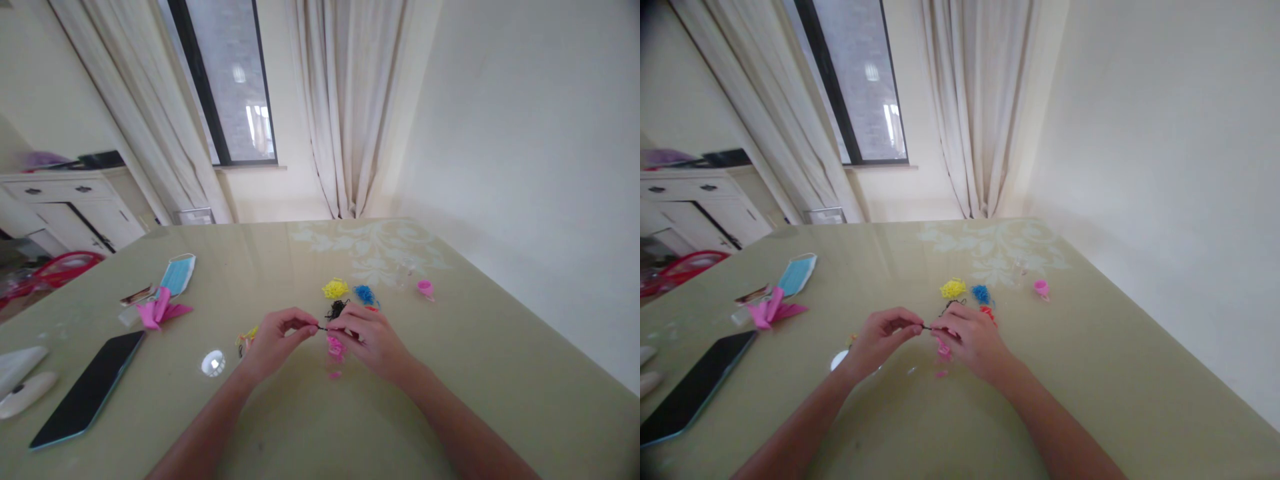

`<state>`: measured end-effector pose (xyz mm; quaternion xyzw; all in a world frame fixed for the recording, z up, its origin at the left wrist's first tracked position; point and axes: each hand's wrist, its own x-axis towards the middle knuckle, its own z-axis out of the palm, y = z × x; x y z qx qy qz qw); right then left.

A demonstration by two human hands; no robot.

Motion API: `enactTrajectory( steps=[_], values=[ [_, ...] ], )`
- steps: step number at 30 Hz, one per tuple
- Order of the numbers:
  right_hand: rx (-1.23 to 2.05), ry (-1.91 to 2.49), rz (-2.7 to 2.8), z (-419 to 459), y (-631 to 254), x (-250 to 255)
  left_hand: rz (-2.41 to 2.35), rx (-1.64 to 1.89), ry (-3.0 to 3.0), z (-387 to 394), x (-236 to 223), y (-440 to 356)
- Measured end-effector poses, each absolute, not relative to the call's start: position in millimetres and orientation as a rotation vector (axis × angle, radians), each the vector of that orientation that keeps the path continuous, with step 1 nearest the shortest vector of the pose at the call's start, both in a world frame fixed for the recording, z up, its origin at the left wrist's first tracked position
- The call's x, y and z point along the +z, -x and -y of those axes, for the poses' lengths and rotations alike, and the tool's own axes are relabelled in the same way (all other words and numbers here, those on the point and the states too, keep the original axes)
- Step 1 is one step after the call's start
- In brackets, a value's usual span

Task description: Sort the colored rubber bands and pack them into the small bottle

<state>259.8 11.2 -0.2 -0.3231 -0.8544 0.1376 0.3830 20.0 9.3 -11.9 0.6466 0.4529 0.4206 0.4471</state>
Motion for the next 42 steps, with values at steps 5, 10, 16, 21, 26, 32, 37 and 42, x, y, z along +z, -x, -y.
enactTrajectory(
  steps=[5, 10, 16, 21, 26, 32, 37, 42],
  values=[
    [0.381, 0.827, 2.160, -9.4, -258.5, 4.2, -1.097, 1.022, -1.619, -7.6, -13.4, -21.3],
    [0.534, 0.871, 2.038, -7.9, -261.3, 14.9, -1.270, 1.009, -1.857, -12.4, -13.7, -14.6],
    [0.748, 0.812, 1.791, -7.4, -268.8, 25.8, -2.195, 0.236, -2.261, -15.7, -8.0, 11.2],
    [0.806, 0.759, 1.595, -5.3, -272.6, 31.2, -2.252, -0.157, -2.154, -13.7, -12.6, 21.1],
    [0.762, 0.816, 1.518, -9.4, -276.4, 28.4, -2.136, -0.133, -2.137, -19.3, -18.2, 24.3],
    [0.677, 1.064, 1.617, -29.5, -276.2, 8.5, -2.126, -0.120, -2.131, -19.6, -15.3, 23.2],
    [0.593, 1.157, 1.837, -43.1, -276.4, -10.1, -2.117, -0.115, -2.149, -16.1, -9.7, 18.3],
    [0.533, 1.188, 1.968, -44.9, -274.1, -18.3, -2.101, -0.070, -2.176, -16.9, -11.4, 18.0]
  ],
)
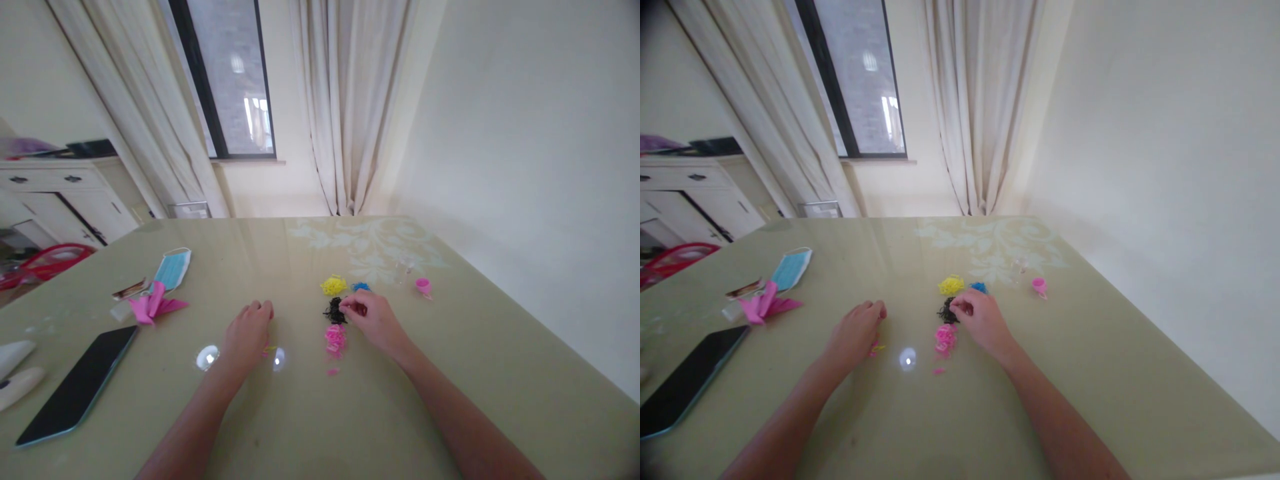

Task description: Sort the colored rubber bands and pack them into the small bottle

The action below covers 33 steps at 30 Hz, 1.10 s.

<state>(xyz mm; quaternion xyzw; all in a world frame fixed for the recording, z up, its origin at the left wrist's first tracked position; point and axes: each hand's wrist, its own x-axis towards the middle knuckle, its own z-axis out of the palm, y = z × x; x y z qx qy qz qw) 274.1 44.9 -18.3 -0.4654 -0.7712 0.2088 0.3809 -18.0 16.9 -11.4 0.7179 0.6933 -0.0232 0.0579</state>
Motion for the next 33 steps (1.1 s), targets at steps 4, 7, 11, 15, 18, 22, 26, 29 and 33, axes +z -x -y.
enactTrajectory(
  steps=[4, 7, 11, 15, 18, 22, 26, 29, 33],
  values=[
    [0.369, 1.286, 1.910, -48.4, -278.0, -22.5, -2.098, -0.009, -2.155, -20.6, -15.4, 19.1],
    [0.267, 1.368, 1.922, -52.9, -282.1, -27.3, -2.111, -0.017, -2.114, -21.5, -14.2, 17.6],
    [0.254, 1.394, 1.971, -55.8, -280.7, -32.6, -2.117, -0.039, -2.083, -21.5, -12.0, 16.2],
    [0.301, 1.327, 1.982, -55.1, -274.7, -32.0, -2.063, 0.069, -2.073, -24.8, -18.5, 20.8],
    [0.330, 1.298, 2.001, -54.9, -271.8, -30.7, -2.012, 0.150, -2.073, -26.8, -24.2, 24.9],
    [0.339, 1.328, 2.052, -56.1, -270.5, -32.7, -1.978, 0.193, -2.099, -26.1, -25.6, 25.2],
    [0.301, 1.357, 2.090, -57.0, -270.6, -35.5, -1.946, 0.226, -2.128, -25.0, -25.1, 23.1],
    [0.286, 1.367, 2.096, -56.8, -270.7, -36.0, -1.936, 0.226, -2.145, -25.7, -27.0, 23.3],
    [0.284, 1.380, 2.112, -56.0, -269.6, -36.4, -1.944, 0.190, -2.153, -27.1, -29.3, 23.9]
  ],
)
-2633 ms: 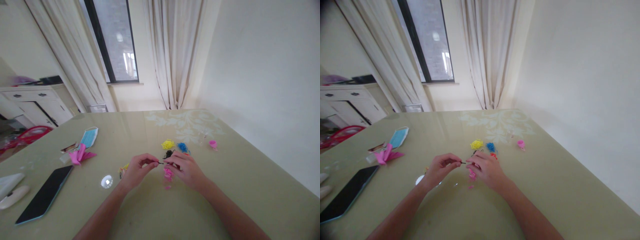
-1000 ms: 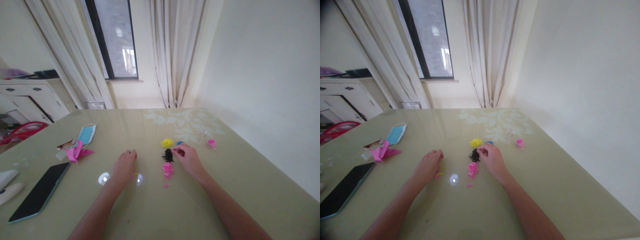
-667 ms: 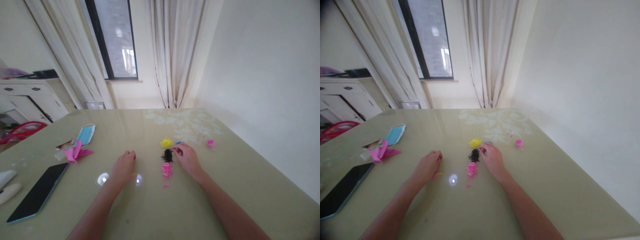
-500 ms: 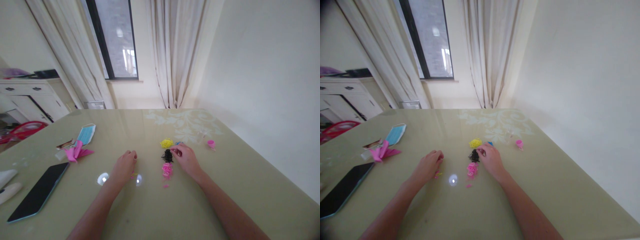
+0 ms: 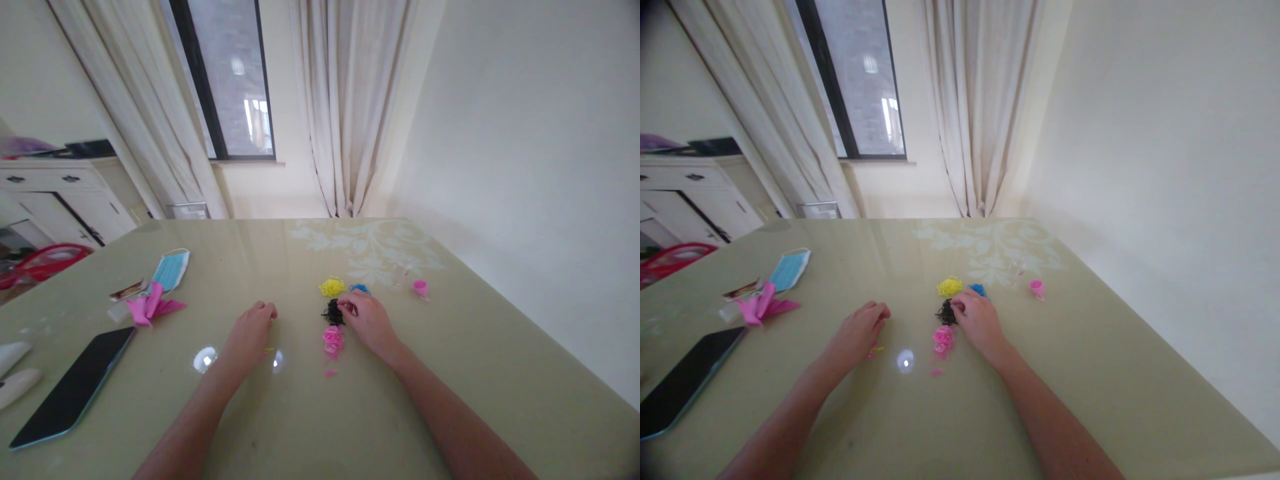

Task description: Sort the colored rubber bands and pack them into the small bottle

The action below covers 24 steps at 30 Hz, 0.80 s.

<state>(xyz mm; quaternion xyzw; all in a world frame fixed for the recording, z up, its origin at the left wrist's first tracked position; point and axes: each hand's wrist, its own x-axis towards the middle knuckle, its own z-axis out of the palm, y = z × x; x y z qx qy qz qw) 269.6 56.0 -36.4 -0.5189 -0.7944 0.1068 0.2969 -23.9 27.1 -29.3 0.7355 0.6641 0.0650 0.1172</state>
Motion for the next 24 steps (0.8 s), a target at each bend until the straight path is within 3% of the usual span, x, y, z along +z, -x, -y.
enactTrajectory(
  steps=[8, 17, 24],
  values=[
    [0.287, 1.405, 2.112, -54.3, -266.6, -35.9, -2.008, 0.190, -2.207, -19.9, -16.4, 13.6],
    [0.284, 1.220, 2.030, -38.7, -259.0, -24.5, -1.574, 1.031, -1.916, -20.2, -10.0, 1.4],
    [0.300, 1.042, 2.085, -18.1, -243.0, -21.7, -1.126, 1.150, -1.249, -8.6, -6.4, -18.5]
  ],
)
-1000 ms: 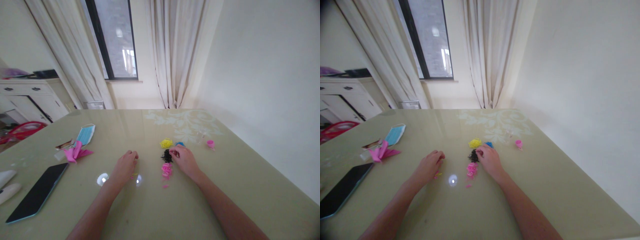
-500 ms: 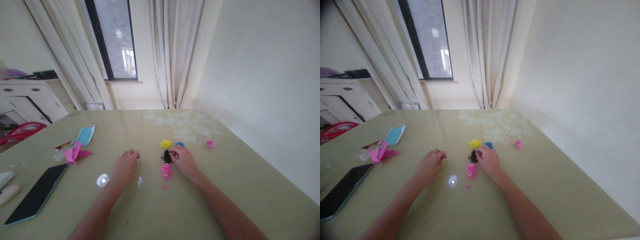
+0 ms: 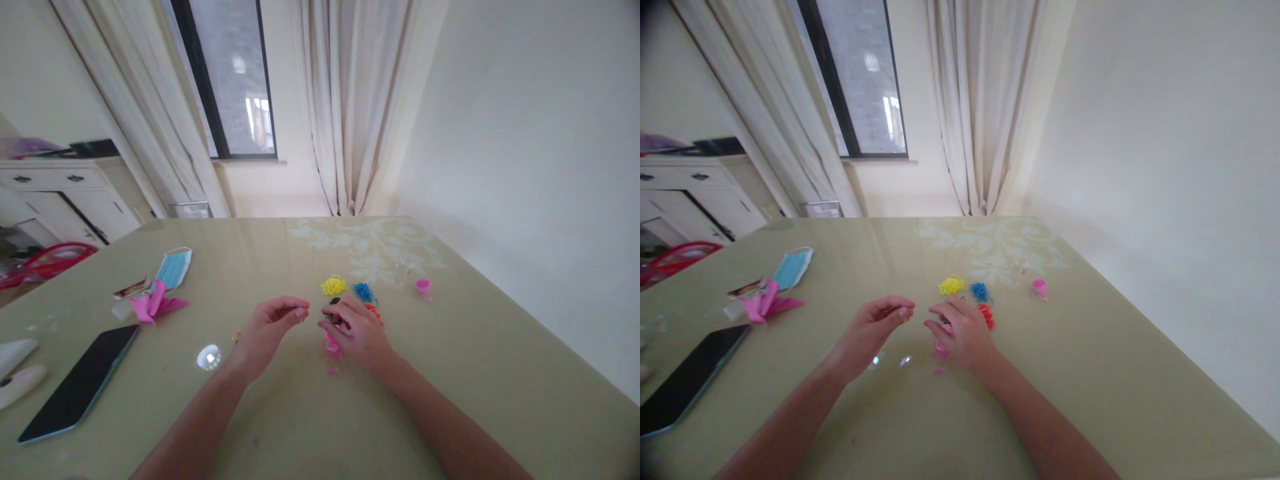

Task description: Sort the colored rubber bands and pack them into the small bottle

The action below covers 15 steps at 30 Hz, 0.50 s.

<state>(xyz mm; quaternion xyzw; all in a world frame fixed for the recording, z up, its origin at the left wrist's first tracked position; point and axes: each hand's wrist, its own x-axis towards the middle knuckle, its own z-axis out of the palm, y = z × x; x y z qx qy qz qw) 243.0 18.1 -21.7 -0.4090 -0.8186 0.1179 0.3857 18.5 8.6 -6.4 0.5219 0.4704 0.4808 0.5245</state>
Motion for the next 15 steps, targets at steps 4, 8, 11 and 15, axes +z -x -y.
enactTrajectory(
  steps=[4, 8, 11, 15],
  values=[
    [0.283, 0.944, 2.073, -8.1, -236.9, -19.0, -1.023, 1.159, -1.098, -3.4, -6.2, -25.7],
    [0.266, 0.906, 2.057, -1.7, -232.8, -16.9, -0.967, 1.141, -1.103, -1.2, -5.6, -30.5],
    [0.236, 0.884, 2.049, 0.2, -230.2, -18.0, -0.966, 1.131, -1.134, -1.3, -7.7, -32.3],
    [0.218, 0.855, 2.029, 0.3, -228.3, -19.8, -0.965, 1.110, -1.157, -2.4, -10.5, -32.1]
  ],
)
